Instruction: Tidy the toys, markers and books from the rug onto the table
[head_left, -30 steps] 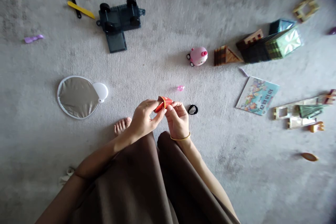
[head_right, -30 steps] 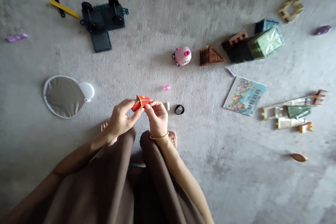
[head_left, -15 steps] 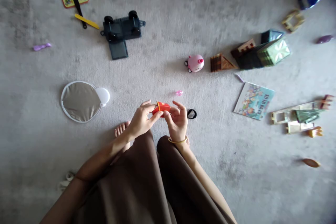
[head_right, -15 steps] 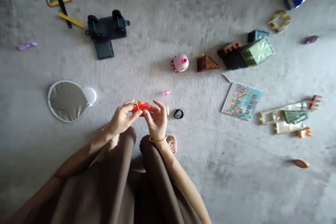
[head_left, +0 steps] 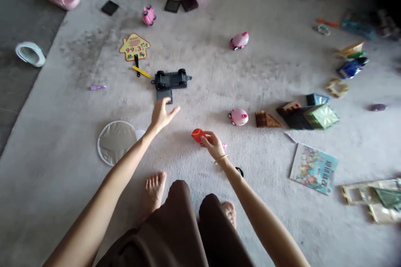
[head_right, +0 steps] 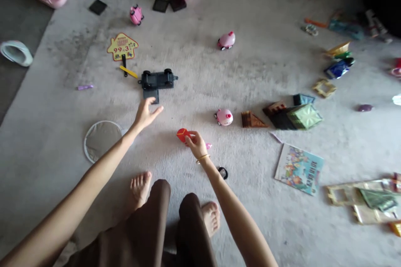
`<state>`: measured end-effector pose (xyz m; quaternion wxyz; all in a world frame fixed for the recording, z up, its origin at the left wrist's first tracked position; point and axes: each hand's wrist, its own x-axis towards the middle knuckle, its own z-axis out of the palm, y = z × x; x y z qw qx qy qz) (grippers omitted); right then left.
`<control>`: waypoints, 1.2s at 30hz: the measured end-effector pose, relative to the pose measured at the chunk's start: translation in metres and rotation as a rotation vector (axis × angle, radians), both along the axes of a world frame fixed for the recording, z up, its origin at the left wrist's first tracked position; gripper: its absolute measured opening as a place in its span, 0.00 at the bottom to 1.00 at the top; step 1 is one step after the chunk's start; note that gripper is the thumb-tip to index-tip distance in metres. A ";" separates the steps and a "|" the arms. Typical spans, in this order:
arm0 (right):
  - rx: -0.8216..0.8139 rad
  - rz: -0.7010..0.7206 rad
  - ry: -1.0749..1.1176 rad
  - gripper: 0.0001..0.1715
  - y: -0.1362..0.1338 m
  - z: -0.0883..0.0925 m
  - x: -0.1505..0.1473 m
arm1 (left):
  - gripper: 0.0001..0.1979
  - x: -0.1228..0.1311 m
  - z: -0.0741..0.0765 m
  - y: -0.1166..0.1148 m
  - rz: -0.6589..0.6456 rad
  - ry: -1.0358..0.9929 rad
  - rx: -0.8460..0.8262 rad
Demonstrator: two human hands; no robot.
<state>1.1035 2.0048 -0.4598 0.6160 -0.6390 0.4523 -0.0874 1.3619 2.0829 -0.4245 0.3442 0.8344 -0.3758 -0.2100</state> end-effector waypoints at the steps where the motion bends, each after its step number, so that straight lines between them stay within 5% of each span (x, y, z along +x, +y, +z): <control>1: -0.111 0.008 0.068 0.24 -0.009 -0.004 0.004 | 0.34 0.013 -0.005 -0.015 0.149 -0.124 0.044; 3: -0.382 0.035 0.156 0.19 -0.022 -0.006 0.011 | 0.46 0.030 -0.014 -0.039 0.294 -0.241 0.163; 6: -0.595 0.051 0.151 0.17 -0.028 -0.003 0.017 | 0.49 0.032 -0.026 -0.053 0.285 -0.255 0.224; 10: -0.560 0.064 0.108 0.20 -0.026 0.004 0.017 | 0.51 0.002 -0.029 -0.028 0.145 -0.208 0.105; 15: -0.611 0.190 0.054 0.23 -0.037 0.014 0.018 | 0.50 -0.021 -0.008 0.005 -0.138 -0.264 -0.150; 19: -0.519 0.227 0.045 0.21 -0.046 0.021 0.035 | 0.44 0.016 0.007 -0.031 -0.130 -0.415 -0.125; 23: -0.452 0.215 0.024 0.19 -0.032 0.022 0.052 | 0.45 0.059 0.007 -0.082 -0.223 -0.397 0.128; 28: -0.371 0.231 0.033 0.20 -0.002 0.018 0.043 | 0.44 0.064 0.005 -0.099 -0.262 -0.390 0.434; 30: -0.346 0.181 0.013 0.19 0.004 0.020 0.032 | 0.42 0.054 0.007 -0.093 -0.290 -0.261 0.399; 32: -0.388 0.108 -0.003 0.24 0.004 0.025 0.019 | 0.38 0.039 0.012 -0.081 -0.411 0.083 0.290; 36: -0.748 0.101 0.080 0.54 -0.010 0.039 -0.008 | 0.27 -0.003 0.019 -0.059 -0.794 0.961 0.257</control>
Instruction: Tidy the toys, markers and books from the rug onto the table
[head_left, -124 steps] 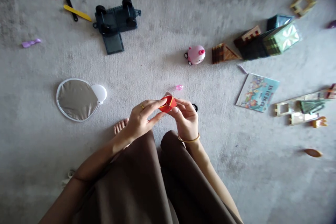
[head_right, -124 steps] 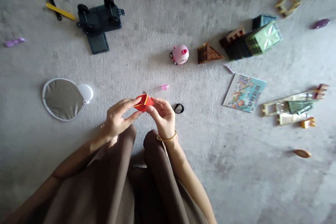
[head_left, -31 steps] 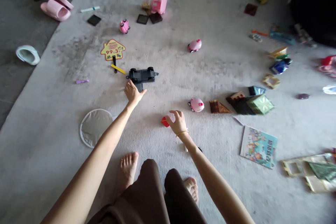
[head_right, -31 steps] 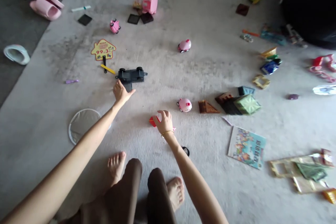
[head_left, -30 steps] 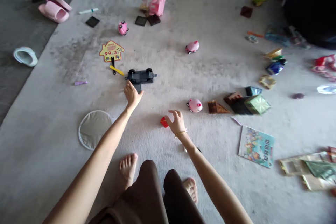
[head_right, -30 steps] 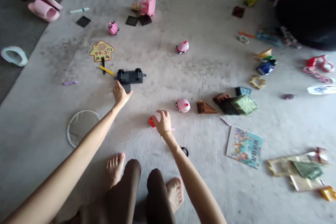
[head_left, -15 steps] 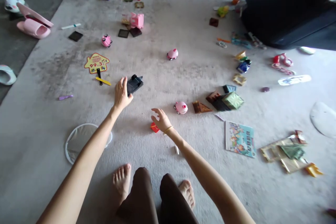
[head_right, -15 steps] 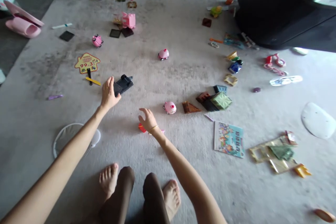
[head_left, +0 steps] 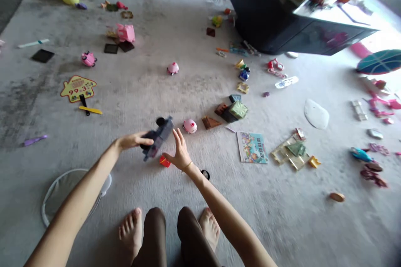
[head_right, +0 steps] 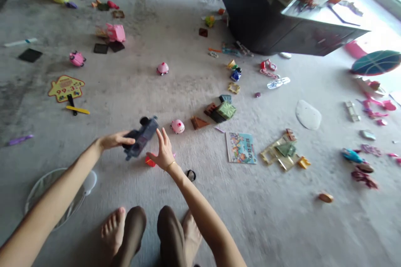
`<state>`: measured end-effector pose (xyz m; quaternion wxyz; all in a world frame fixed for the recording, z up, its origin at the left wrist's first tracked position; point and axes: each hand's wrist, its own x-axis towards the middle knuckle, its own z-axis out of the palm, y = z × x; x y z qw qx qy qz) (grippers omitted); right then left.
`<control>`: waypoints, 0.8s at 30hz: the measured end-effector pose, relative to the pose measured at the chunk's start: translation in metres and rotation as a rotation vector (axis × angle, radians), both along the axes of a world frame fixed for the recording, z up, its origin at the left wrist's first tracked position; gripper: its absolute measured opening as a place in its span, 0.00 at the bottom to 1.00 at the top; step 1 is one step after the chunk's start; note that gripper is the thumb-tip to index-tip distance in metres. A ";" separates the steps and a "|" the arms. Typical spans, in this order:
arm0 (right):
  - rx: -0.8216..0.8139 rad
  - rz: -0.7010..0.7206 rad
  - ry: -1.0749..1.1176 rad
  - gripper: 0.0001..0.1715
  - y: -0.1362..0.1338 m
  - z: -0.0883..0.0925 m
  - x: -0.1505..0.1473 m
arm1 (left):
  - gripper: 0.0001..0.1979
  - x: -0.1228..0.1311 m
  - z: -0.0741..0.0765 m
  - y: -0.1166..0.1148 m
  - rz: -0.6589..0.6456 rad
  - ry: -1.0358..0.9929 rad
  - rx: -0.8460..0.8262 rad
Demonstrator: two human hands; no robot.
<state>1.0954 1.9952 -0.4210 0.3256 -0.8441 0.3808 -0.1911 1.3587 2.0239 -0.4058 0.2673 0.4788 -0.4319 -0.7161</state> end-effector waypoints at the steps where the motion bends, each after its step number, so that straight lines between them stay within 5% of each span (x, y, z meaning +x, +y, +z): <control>1: -0.109 0.029 0.040 0.58 -0.006 0.004 -0.007 | 0.27 -0.011 0.000 0.001 -0.067 0.128 0.074; 4: -0.353 0.132 0.122 0.54 -0.027 0.015 -0.023 | 0.30 -0.039 -0.005 -0.014 -0.177 0.308 0.244; 8: -0.433 0.254 0.197 0.37 -0.050 0.034 -0.041 | 0.34 -0.060 0.000 -0.053 -0.361 0.229 0.247; 12: -0.234 0.093 0.366 0.43 -0.057 0.043 -0.076 | 0.33 -0.093 0.027 -0.080 -0.283 -0.268 -0.147; 16: -0.049 -0.128 0.395 0.46 -0.062 0.034 -0.122 | 0.44 -0.157 0.043 -0.089 -0.274 -0.719 -0.526; 20: -0.052 -0.120 0.415 0.49 -0.069 0.027 -0.157 | 0.52 -0.223 0.025 -0.091 -0.566 -1.001 -0.930; 24: -0.025 -0.152 0.401 0.47 -0.069 0.015 -0.192 | 0.61 -0.262 0.001 -0.096 -0.738 -1.016 -0.995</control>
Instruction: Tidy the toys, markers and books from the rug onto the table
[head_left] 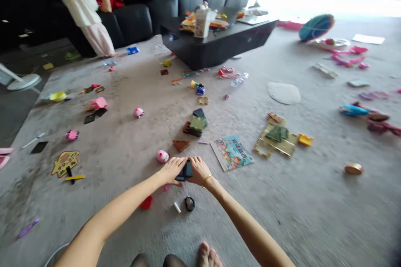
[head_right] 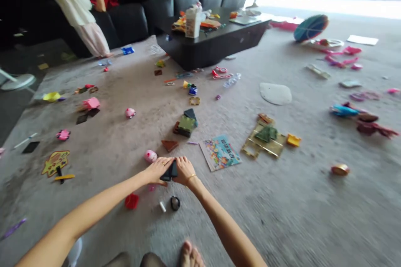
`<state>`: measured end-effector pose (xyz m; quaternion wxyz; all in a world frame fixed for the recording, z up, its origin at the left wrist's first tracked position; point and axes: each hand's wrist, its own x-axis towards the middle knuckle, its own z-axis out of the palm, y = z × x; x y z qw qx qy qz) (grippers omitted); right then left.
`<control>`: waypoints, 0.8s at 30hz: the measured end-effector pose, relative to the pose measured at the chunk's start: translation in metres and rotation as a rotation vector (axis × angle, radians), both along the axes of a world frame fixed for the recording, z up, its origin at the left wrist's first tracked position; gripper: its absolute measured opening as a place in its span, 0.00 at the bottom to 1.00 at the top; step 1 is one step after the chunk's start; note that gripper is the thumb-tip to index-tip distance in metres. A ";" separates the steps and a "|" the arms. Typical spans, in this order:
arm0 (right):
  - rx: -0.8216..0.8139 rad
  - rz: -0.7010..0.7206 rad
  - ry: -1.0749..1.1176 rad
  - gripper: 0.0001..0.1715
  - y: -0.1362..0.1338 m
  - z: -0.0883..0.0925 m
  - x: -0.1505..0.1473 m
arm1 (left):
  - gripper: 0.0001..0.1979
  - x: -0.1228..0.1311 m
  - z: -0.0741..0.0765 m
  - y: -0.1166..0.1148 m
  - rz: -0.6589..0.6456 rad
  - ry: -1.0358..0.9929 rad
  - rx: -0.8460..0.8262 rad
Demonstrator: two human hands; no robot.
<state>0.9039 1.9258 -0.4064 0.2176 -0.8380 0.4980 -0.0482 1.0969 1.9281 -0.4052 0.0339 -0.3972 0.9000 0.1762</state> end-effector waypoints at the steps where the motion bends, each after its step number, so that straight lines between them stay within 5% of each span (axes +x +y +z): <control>1: 0.021 -0.006 -0.030 0.48 0.000 -0.004 -0.011 | 0.60 -0.006 -0.003 -0.002 -0.005 -0.018 0.011; 6: 0.044 -0.075 -0.183 0.58 -0.033 -0.004 -0.058 | 0.51 -0.021 0.004 -0.009 0.063 -0.119 0.107; 10: -0.114 -0.220 -0.199 0.54 -0.118 0.022 -0.061 | 0.43 -0.021 0.008 -0.012 0.154 -0.127 0.152; 15: 0.033 -0.226 -0.102 0.63 -0.197 0.032 -0.040 | 0.47 -0.024 -0.001 -0.012 0.240 -0.134 0.206; 24: 0.107 -0.210 -0.197 0.56 -0.183 0.016 -0.063 | 0.49 -0.034 0.002 0.004 0.452 -0.104 0.210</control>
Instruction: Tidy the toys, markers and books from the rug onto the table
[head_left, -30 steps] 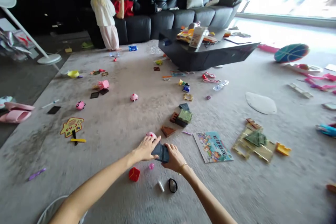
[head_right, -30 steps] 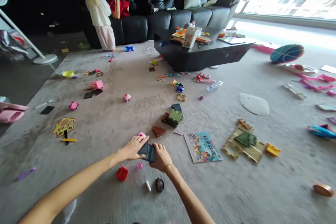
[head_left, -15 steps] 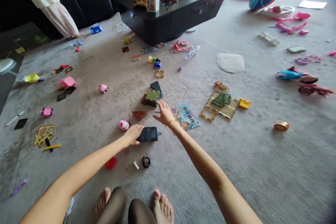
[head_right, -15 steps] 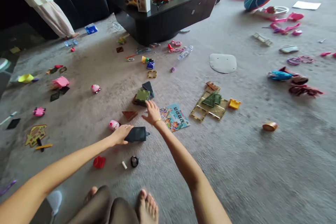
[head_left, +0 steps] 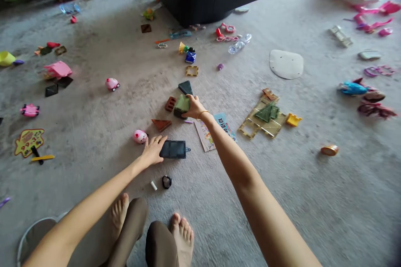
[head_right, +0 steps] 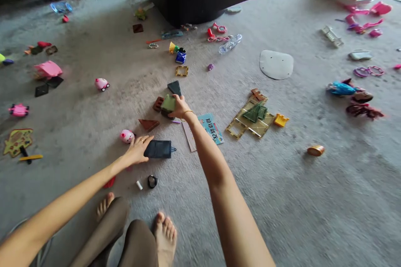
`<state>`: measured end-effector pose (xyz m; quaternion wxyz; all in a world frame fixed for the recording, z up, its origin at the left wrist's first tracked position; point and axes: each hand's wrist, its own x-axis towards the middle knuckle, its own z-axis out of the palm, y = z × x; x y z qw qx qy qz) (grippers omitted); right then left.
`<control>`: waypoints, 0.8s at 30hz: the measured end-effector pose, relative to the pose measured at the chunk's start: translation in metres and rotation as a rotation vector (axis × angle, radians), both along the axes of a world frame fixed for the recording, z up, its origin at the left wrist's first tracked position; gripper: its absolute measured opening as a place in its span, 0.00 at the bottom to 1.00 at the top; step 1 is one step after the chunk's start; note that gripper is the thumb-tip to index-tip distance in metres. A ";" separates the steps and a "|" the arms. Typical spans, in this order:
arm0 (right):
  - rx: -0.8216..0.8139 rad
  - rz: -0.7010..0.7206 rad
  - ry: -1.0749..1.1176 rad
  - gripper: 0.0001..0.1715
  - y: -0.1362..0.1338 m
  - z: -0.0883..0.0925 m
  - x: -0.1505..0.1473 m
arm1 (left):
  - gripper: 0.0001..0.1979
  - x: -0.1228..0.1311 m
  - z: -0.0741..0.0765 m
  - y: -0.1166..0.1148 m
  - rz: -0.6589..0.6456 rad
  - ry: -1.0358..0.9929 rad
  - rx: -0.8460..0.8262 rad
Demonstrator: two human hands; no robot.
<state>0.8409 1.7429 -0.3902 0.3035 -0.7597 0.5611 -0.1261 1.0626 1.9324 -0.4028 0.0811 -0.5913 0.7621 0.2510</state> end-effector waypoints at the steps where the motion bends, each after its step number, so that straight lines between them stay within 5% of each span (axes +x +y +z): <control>1: 0.000 -0.008 -0.013 0.55 0.007 0.001 -0.008 | 0.48 0.004 -0.002 0.000 0.031 0.031 0.009; 7: -0.069 0.216 -0.145 0.55 0.078 0.038 -0.041 | 0.41 0.022 -0.020 -0.002 0.040 0.314 -0.041; 10: -0.067 0.333 -0.104 0.55 0.119 0.057 -0.030 | 0.42 0.023 -0.022 -0.004 0.011 0.360 -0.060; 13: -0.063 0.395 -0.043 0.52 0.149 0.058 -0.012 | 0.41 0.022 -0.017 -0.007 -0.055 0.325 -0.092; 18: -0.084 0.380 0.015 0.50 0.166 0.049 -0.005 | 0.40 0.025 -0.012 -0.010 -0.148 0.244 -0.162; 24: -0.202 0.346 0.284 0.48 0.172 0.062 0.006 | 0.37 0.028 -0.009 -0.021 -0.164 0.320 -0.108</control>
